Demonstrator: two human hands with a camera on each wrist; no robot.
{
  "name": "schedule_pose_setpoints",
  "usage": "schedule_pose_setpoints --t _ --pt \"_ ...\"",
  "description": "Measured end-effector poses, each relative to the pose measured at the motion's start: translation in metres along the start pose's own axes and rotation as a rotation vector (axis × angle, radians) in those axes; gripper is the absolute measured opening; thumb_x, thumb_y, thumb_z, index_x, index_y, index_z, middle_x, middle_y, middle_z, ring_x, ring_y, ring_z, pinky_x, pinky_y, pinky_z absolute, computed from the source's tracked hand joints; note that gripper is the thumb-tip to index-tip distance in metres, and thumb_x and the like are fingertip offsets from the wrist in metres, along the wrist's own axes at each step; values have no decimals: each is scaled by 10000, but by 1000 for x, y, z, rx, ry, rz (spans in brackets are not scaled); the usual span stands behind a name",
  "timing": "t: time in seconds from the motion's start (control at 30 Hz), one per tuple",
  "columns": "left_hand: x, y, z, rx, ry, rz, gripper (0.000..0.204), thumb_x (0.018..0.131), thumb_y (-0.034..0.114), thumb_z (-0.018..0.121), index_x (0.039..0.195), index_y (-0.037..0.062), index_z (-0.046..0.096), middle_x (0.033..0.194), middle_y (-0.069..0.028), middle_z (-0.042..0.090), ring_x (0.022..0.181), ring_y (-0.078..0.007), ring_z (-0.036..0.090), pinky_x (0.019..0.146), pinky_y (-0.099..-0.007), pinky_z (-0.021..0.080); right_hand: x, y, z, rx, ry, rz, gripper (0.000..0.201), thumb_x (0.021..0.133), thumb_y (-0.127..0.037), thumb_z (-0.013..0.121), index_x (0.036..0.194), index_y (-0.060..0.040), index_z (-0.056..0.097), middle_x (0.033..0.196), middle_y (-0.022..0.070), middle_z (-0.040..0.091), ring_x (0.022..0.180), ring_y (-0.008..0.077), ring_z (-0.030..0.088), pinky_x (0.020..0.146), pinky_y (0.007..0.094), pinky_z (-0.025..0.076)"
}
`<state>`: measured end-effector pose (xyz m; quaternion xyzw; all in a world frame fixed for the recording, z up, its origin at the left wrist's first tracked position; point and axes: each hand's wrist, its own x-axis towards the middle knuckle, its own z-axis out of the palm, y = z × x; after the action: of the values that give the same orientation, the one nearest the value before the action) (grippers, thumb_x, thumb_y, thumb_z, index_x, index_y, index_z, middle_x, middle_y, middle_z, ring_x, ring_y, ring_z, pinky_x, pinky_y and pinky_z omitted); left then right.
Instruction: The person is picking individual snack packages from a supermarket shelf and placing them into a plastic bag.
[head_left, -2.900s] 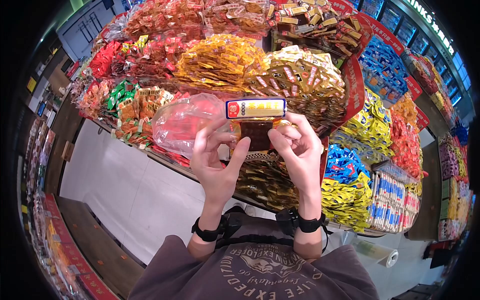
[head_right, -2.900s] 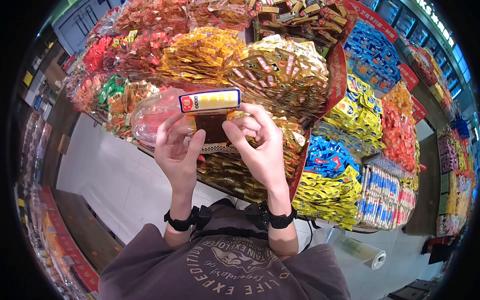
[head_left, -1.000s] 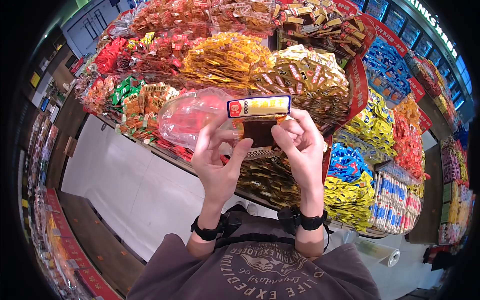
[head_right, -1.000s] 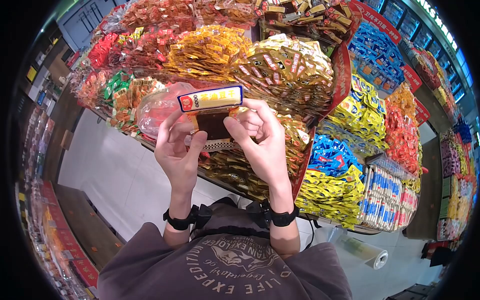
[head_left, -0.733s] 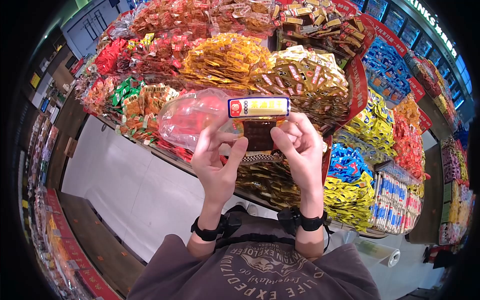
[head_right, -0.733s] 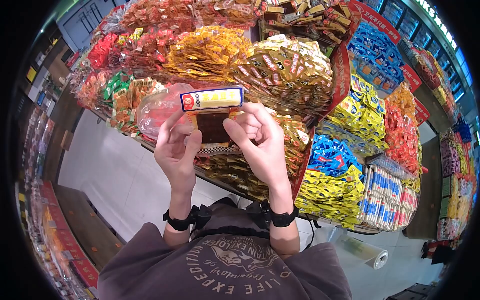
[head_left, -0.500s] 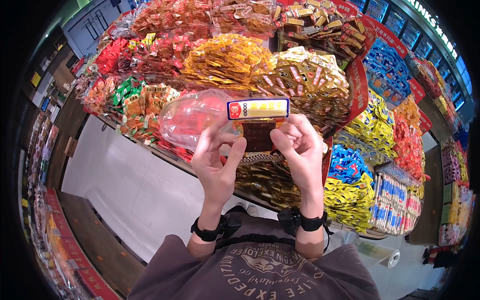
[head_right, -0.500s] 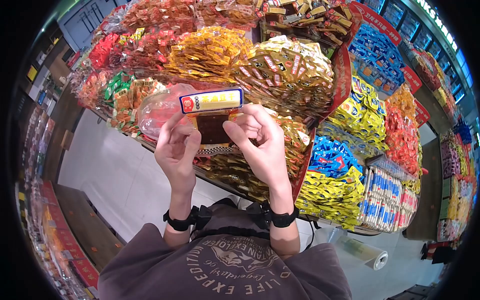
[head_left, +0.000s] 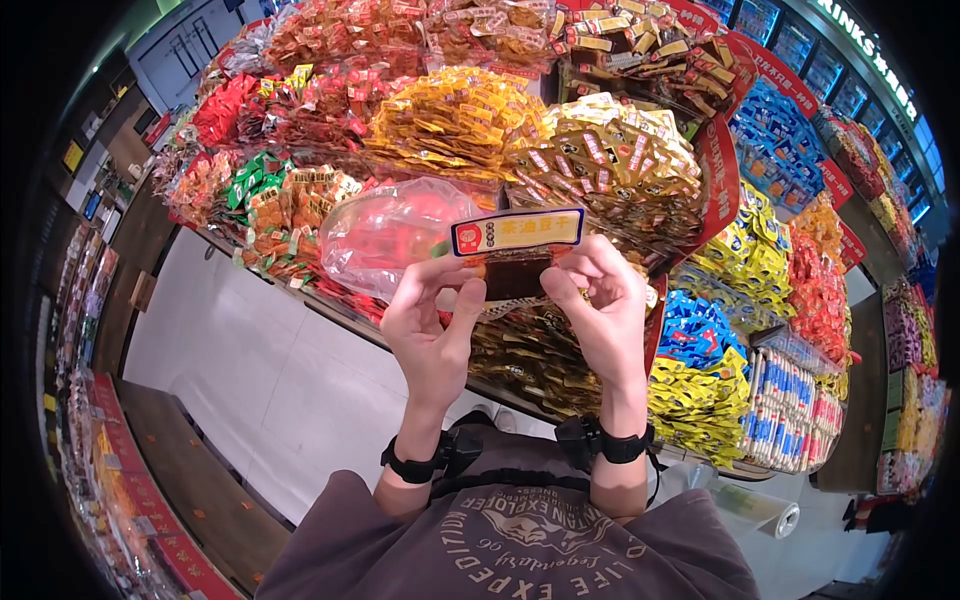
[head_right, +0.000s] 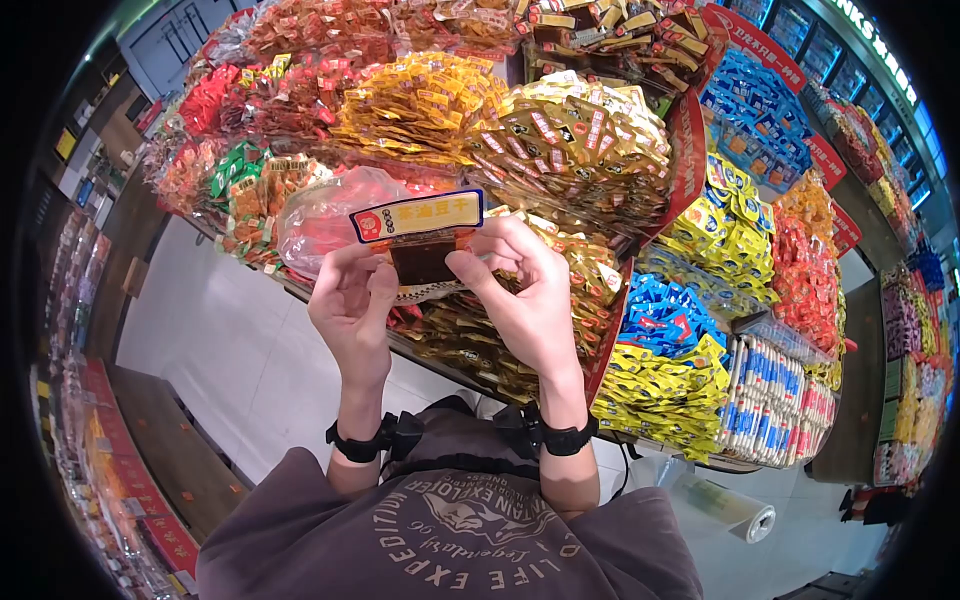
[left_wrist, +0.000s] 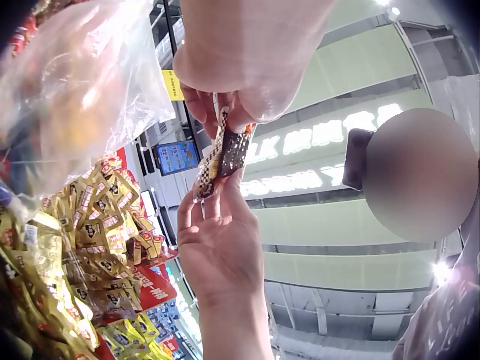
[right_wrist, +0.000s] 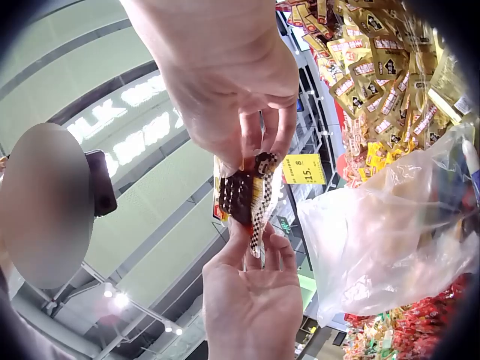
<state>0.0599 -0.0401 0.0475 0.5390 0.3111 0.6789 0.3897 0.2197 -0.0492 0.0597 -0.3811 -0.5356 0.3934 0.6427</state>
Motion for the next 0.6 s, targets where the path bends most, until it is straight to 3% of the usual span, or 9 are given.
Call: schedule_pose_setpoints --t 0.6 --pt "0 6 1 -5 -4 -62 284 842 -29 671 1106 -55 571 866 -58 642 761 -58 591 634 -181 466 -2 -1 5 149 -43 52 256 874 13 641 1099 16 518 733 -13 587 661 10 524 620 169 445"
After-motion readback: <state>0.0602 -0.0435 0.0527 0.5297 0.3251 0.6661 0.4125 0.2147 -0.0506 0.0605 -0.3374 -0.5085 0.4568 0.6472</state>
